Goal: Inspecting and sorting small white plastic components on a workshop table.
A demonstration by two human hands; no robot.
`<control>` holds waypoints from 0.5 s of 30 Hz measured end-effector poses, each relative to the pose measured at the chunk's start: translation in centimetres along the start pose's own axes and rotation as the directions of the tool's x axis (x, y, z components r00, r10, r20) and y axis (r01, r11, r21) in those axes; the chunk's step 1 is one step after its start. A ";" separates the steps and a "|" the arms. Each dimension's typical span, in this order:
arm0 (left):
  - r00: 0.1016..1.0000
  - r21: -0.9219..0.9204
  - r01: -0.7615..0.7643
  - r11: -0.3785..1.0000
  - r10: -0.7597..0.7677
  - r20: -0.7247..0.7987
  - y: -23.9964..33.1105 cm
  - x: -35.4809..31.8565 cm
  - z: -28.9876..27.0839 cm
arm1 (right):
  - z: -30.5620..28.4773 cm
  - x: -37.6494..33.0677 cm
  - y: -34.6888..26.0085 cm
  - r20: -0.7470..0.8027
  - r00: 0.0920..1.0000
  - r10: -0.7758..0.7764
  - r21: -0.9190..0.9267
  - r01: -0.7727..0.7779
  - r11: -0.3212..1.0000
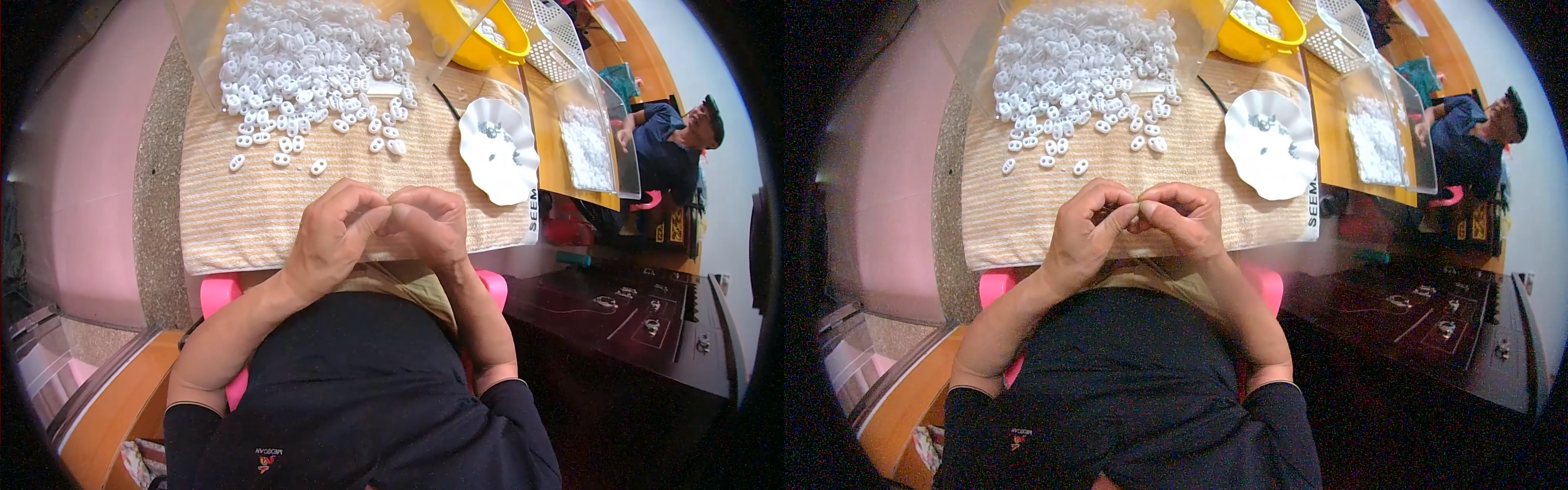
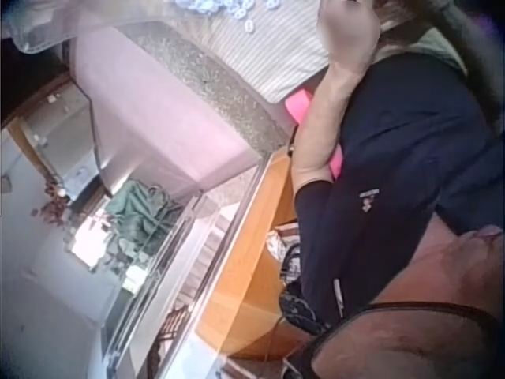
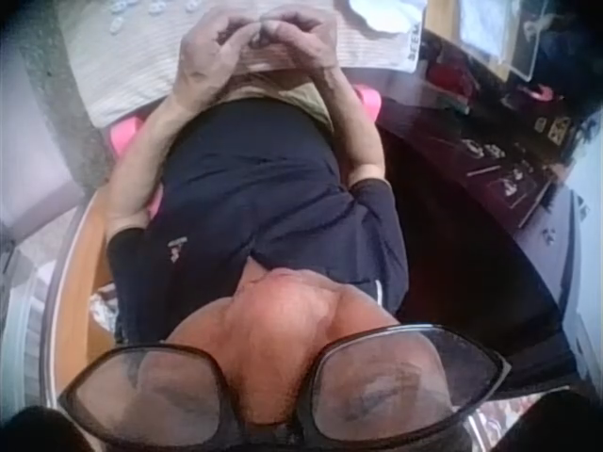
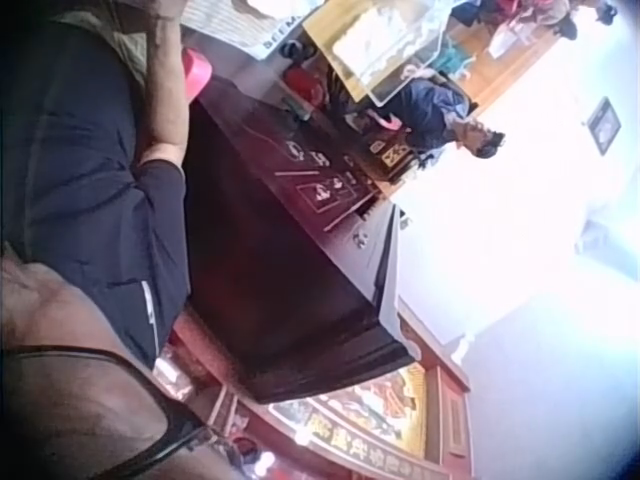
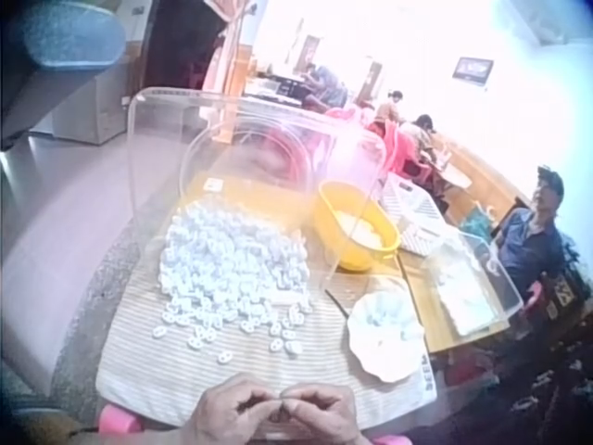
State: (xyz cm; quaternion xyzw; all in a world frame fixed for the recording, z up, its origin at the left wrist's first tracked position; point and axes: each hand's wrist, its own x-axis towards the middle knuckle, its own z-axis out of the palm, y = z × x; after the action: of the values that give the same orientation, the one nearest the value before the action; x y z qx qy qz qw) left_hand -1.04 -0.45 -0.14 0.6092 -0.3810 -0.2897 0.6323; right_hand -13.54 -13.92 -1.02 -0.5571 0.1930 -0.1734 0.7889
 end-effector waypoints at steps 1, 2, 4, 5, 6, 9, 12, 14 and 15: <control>0.999 -0.044 0.046 0.998 -0.046 0.010 0.1 0.0 0.0 | 0.0 0.0 0.0 -0.001 1.000 0.014 0.015 -0.014 1.000; 0.999 -0.044 0.046 0.998 -0.045 0.009 0.0 0.1 0.0 | 0.0 0.0 0.0 -0.003 1.000 0.028 0.031 -0.027 0.999; 0.999 -0.065 0.044 0.997 -0.043 0.016 -0.4 0.1 0.0 | 0.0 0.0 0.1 0.003 1.000 0.024 0.033 -0.024 0.999; 0.999 -0.066 0.043 0.997 -0.042 0.017 -0.4 0.1 -0.1 | 0.0 0.1 0.1 0.008 1.000 0.019 0.035 -0.020 0.999; 0.999 -0.044 0.033 0.998 -0.033 0.010 -0.5 0.1 -0.1 | 0.1 0.0 -0.1 0.005 1.000 0.018 0.032 -0.018 0.999; 1.000 -0.020 0.028 0.999 -0.027 0.013 -0.6 0.1 0.0 | 0.3 0.0 -0.5 0.013 1.000 0.014 0.012 -0.014 1.000; 0.999 -0.022 0.027 0.999 -0.026 0.020 -0.4 0.1 0.1 | 0.2 0.0 -0.9 0.022 0.999 -0.024 -0.074 0.026 0.997; 1.000 -0.031 0.018 0.999 -0.018 0.019 -0.2 0.1 0.3 | -0.2 -0.1 -1.8 -0.001 1.000 -0.022 -0.214 0.021 0.977; 0.999 -0.053 0.047 0.997 -0.047 0.005 -0.1 0.0 0.3 | -0.8 0.0 -2.3 -0.046 0.995 -0.087 -0.307 0.068 0.949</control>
State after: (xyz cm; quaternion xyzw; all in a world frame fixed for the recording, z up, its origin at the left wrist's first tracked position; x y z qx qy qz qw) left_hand -1.27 -0.64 -0.28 0.6004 -0.3598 -0.3156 0.6407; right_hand -14.12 -15.33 0.94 -0.6739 0.2185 -0.1887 0.6801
